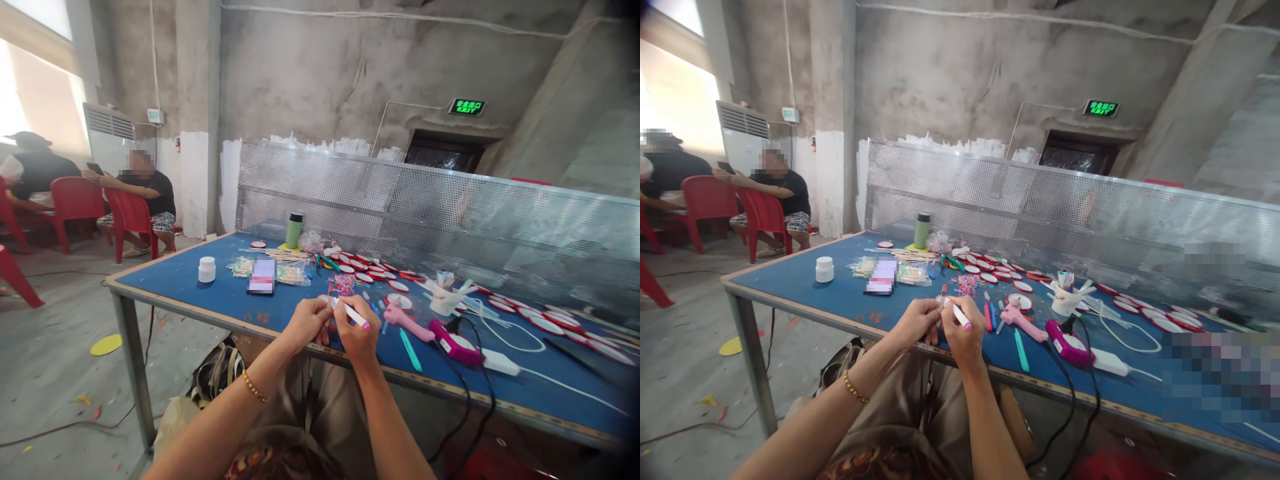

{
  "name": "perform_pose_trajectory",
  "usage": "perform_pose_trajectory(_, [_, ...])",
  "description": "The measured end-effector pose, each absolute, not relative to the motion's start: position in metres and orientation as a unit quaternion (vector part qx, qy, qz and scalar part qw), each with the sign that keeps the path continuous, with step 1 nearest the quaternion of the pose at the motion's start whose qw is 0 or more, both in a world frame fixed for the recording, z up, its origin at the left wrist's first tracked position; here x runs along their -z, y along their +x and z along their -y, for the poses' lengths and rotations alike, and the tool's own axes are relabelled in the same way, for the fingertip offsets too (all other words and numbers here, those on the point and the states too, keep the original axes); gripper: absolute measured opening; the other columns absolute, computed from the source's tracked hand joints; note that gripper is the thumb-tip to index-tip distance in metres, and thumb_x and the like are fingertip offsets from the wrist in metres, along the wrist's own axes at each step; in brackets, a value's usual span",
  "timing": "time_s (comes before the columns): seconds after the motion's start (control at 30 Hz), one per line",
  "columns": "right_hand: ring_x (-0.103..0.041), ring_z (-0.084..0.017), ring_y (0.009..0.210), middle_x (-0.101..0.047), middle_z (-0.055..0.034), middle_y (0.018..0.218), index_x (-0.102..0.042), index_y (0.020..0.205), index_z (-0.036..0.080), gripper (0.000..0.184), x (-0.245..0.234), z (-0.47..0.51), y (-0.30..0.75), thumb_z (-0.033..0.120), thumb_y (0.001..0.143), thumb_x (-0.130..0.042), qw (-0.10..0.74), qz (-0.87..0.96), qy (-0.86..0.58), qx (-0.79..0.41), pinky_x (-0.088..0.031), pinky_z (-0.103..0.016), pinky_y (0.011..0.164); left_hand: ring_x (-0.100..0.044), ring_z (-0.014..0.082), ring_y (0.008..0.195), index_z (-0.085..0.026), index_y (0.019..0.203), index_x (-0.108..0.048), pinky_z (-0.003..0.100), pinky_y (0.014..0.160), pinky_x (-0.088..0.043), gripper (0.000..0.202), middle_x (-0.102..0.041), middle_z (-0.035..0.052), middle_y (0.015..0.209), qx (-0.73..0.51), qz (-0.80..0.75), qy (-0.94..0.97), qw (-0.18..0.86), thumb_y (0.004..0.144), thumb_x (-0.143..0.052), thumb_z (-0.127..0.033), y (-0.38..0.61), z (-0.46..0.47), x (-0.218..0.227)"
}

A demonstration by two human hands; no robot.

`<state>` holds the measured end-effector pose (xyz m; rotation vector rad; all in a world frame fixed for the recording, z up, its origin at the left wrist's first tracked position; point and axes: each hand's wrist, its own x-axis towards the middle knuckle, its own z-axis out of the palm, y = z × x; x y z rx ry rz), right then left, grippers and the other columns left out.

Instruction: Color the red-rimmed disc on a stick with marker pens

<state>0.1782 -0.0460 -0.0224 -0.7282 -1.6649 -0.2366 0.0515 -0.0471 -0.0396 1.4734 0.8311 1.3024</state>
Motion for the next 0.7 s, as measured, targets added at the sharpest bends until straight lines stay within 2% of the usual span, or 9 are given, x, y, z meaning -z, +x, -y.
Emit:
perform_pose_trajectory(0.2, [-0.06,-0.015,0.062,-0.064,-0.0006,0.07,-0.063,0.084,0.02,0.012,0.0215,0.047,0.1774,0.022,0.092,-0.054,0.591,0.743,-0.3,0.097,-0.047,-0.026,0.059,-0.051,0.0099,0.032,-0.016,0.07,-0.057,0.016,0.033,-0.035,0.034,-0.052,-0.0036,0.04,-0.533,-0.342,0.607,0.48,0.086,-0.057,-0.045,0.0514,0.0484,0.0384])
perform_pose_trajectory(0.47, [-0.056,-0.014,0.057,-0.061,0.0001,0.066,-0.061,0.079,0.02,0.014,0.0213,0.047,0.1776,0.021,0.091,-0.054,0.61,0.723,-0.307,0.105,-0.045,-0.025,0.056,-0.053,0.011,0.033,-0.017,0.066,-0.053,0.017,0.031,-0.036,0.032,-0.051,-0.0035,0.041,-0.537,-0.34,0.606,0.478,0.084,-0.057,-0.043,0.0517,0.0478,0.0391])
perform_pose_trajectory(0.7, [-0.06,-0.014,0.064,-0.064,-0.0009,0.071,-0.062,0.084,0.019,0.011,0.0248,0.0454,0.1769,0.02,0.092,-0.055,0.591,0.745,-0.293,0.099,-0.046,-0.025,0.061,-0.052,0.0103,0.033,-0.016,0.07,-0.055,0.016,0.032,-0.037,0.028,-0.051,-0.0039,0.04,-0.536,-0.339,0.609,0.477,0.086,-0.054,-0.039,0.0511,0.0502,0.0366])
